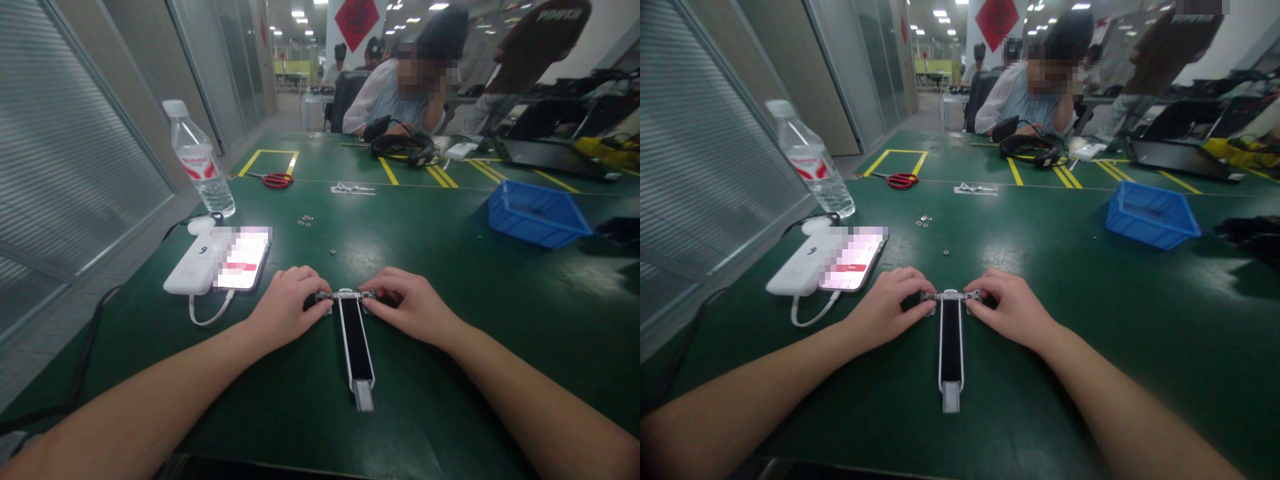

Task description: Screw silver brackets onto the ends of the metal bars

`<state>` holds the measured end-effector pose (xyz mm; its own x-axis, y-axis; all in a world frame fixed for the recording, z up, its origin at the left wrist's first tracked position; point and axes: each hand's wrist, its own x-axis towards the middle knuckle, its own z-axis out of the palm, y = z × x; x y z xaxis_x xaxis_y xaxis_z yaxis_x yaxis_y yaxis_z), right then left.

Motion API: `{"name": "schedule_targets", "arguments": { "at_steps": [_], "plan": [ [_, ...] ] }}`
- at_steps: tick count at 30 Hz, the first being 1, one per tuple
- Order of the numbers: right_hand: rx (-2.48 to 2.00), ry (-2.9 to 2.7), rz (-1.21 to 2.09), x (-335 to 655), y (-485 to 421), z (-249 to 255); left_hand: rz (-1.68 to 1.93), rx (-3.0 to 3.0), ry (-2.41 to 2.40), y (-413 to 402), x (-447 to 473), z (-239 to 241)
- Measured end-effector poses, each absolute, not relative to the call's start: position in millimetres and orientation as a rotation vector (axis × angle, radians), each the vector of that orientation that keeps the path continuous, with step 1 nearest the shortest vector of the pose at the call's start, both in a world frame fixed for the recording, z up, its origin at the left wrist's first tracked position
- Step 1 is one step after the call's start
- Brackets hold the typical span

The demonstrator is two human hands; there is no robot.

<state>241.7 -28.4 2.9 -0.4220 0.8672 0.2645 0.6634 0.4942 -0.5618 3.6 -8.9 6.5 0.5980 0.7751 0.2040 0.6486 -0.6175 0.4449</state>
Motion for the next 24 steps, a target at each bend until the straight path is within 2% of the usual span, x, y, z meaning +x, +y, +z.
{"name": "schedule_targets", "arguments": {
  "at_steps": [24],
  "plan": [
    [-1.256, -2.226, 0.547, 240.1, -29.0, 2.5, 0.633, 2.503, 1.142, -8.3, 7.5, 3.1]
  ]
}}
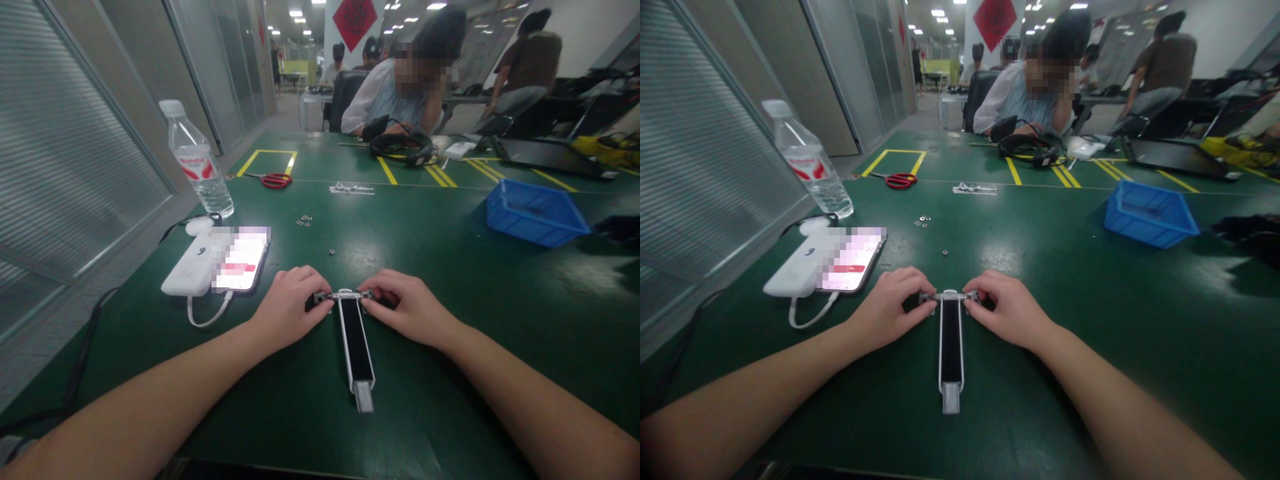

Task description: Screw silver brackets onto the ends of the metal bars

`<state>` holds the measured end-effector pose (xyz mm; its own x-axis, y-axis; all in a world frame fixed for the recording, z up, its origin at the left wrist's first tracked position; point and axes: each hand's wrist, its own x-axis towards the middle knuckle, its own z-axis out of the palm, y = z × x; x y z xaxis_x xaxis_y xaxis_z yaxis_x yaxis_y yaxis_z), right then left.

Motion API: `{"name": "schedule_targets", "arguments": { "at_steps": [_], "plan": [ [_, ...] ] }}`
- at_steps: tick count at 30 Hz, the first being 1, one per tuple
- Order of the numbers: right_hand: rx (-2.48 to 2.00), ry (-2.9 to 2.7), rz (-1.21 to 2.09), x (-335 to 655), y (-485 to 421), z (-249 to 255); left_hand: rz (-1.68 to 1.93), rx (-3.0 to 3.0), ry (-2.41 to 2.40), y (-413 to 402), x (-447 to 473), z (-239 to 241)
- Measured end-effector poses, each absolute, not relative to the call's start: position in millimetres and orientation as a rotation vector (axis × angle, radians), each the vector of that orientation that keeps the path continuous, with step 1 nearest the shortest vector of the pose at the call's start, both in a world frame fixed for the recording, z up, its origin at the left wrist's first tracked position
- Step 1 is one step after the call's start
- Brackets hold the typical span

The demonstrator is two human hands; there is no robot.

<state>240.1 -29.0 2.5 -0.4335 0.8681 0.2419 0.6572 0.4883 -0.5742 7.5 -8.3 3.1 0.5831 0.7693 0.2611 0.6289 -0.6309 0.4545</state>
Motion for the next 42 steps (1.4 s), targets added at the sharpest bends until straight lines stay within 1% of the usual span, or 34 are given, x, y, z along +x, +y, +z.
{"name": "schedule_targets", "arguments": {
  "at_steps": [3, 7, 11, 14, 23, 31, 42],
  "plan": [
    [-1.259, -2.201, 0.511, 242, -29, 4, 0.586, 2.503, 1.168, -9, 7, 7],
    [-1.393, -1.994, 0.355, 250, -25, 6, 0.555, 2.494, 1.195, -9, 5, 11],
    [-1.562, -1.786, 0.200, 264, -18, 6, 0.595, 2.500, 1.198, -8, 3, 12],
    [-1.602, -1.783, 0.149, 269, -14, 4, 0.645, 2.505, 1.197, -5, 1, 12],
    [-1.594, -2.067, 0.238, 262, -16, -6, 0.702, 2.480, 1.196, 2, -4, 8],
    [-1.594, -2.113, 0.271, 264, -14, -7, 0.653, 2.474, 1.174, -1, -2, 9],
    [-1.582, -2.089, 0.215, 258, -15, -5, 0.675, 2.501, 1.071, -7, 0, 8]
  ]
}}
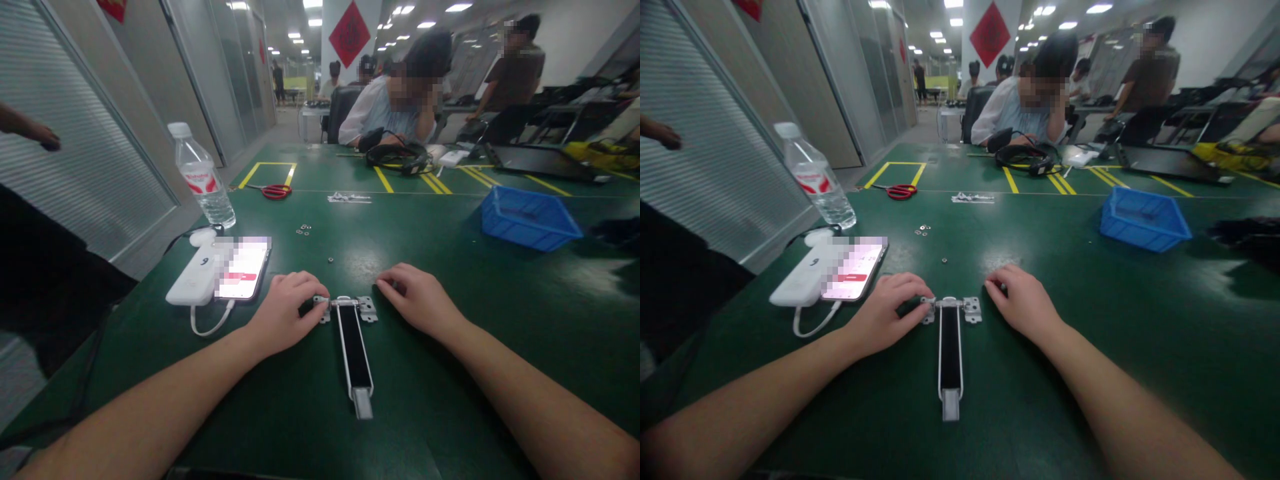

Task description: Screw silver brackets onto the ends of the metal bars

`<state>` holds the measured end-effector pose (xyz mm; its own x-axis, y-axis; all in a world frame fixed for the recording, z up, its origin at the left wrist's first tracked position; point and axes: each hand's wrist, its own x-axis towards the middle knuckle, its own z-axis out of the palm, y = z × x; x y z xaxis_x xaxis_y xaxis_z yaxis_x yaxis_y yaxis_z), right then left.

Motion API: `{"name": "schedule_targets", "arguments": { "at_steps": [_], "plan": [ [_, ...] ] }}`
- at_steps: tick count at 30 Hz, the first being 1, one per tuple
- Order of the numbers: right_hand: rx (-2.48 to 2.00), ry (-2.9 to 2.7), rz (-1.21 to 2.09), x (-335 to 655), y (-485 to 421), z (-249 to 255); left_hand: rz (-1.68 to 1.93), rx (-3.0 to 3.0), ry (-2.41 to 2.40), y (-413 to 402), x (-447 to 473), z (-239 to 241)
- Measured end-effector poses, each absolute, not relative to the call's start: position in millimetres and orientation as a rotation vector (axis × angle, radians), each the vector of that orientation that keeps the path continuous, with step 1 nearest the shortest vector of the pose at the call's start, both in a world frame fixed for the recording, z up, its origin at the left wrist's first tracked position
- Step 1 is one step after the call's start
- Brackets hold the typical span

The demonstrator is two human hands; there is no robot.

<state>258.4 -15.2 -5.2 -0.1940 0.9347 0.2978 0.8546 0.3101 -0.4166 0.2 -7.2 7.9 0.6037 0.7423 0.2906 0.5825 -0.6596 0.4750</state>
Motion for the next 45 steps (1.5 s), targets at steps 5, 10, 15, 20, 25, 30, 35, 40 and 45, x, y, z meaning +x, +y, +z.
{"name": "schedule_targets", "arguments": {
  "at_steps": [5, 10, 15, 20, 25, 30, 35, 40, 45],
  "plan": [
    [-1.451, -2.011, 0.221, 250, -22, 2, 0.706, 2.504, 1.013, -11, 2, 12],
    [-1.313, -1.904, 0.455, 231, -40, 9, 0.817, 2.527, 0.923, -17, 5, 10],
    [-1.239, -1.740, 0.858, 216, -52, 7, 0.920, 2.573, 0.818, -23, 8, 8],
    [-1.180, -1.659, 1.035, 209, -56, 3, 0.904, 2.588, 0.820, -25, 10, 9],
    [-1.162, -1.650, 1.084, 207, -58, 2, 0.954, 2.588, 0.766, -25, 11, 8],
    [-1.162, -1.657, 1.118, 208, -59, 1, 0.894, 2.625, 0.795, -25, 12, 9],
    [-1.150, -1.702, 1.033, 211, -57, 2, 0.880, 2.594, 0.829, -25, 11, 10],
    [-1.228, -1.748, 0.784, 223, -47, 4, 0.878, 2.529, 0.946, -19, 8, 10],
    [-1.297, -1.882, 0.602, 232, -38, 6, 0.794, 2.432, 1.160, -8, 4, 9]
  ]
}}
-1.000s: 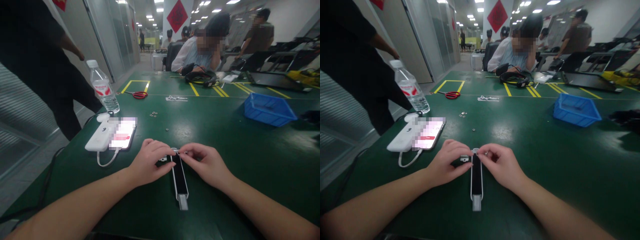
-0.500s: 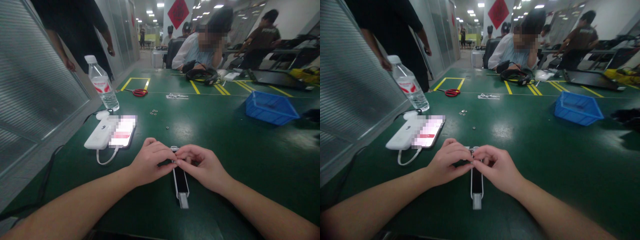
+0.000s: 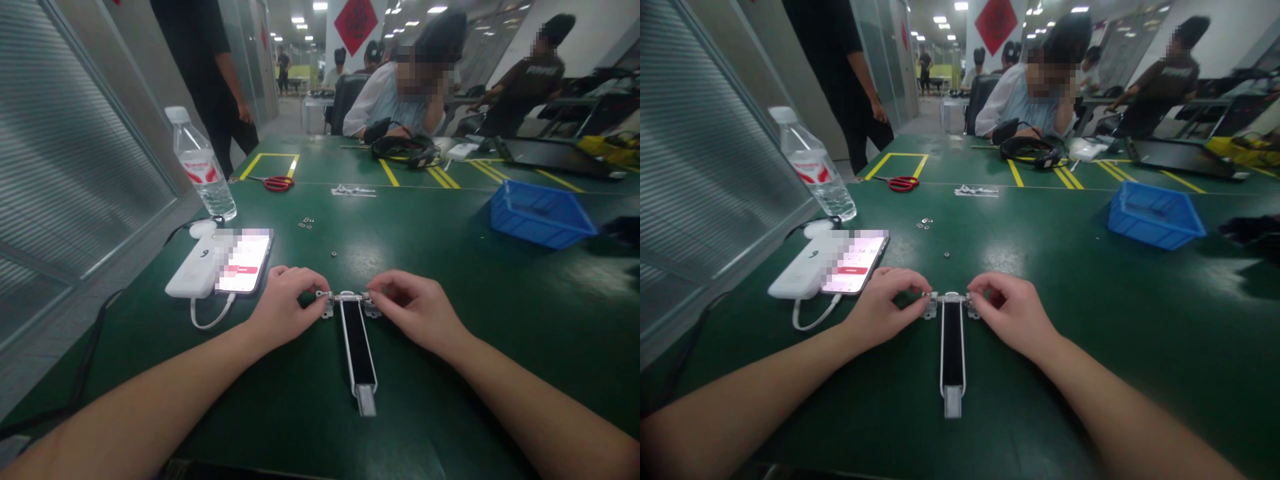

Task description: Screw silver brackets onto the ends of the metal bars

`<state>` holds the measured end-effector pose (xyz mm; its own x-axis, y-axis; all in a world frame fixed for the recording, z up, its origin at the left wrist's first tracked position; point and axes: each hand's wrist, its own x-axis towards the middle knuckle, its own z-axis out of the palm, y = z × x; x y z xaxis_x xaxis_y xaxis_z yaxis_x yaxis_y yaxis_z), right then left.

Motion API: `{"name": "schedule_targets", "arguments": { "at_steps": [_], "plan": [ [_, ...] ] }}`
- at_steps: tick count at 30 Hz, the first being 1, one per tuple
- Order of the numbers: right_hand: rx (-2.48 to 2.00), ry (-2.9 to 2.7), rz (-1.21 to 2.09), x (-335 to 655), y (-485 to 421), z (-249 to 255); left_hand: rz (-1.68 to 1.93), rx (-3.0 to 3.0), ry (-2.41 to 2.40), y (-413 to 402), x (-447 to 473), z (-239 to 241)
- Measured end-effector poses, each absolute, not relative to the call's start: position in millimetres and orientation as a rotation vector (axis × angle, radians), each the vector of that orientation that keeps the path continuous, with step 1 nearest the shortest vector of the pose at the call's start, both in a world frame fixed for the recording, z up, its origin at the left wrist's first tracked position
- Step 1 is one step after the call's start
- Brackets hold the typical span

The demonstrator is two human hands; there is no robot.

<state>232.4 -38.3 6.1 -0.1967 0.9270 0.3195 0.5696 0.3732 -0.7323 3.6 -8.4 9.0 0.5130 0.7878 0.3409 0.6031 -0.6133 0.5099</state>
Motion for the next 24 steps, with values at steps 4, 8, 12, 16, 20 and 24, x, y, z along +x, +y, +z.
{"name": "schedule_targets", "arguments": {
  "at_steps": [4, 8, 12, 16, 20, 24],
  "plan": [
    [-1.308, -2.014, 0.471, 234.0, -37.0, 7.8, 0.688, 2.439, 1.204, -6.3, 2.4, 9.5],
    [-1.316, -2.072, 0.464, 234.3, -37.0, 6.7, 0.679, 2.467, 1.190, -8.1, 1.8, 11.1],
    [-1.347, -2.096, 0.489, 235.7, -36.2, 4.7, 0.677, 2.470, 1.181, -8.2, 1.6, 10.6],
    [-1.381, -2.122, 0.488, 236.7, -35.0, 3.1, 0.646, 2.463, 1.173, -7.8, 2.1, 10.0],
    [-1.383, -2.140, 0.489, 236.8, -34.3, 2.0, 0.626, 2.460, 1.166, -7.9, 2.1, 9.8],
    [-1.379, -2.152, 0.509, 237.1, -33.9, 1.6, 0.623, 2.457, 1.166, -7.3, 1.7, 8.8]
  ]
}}
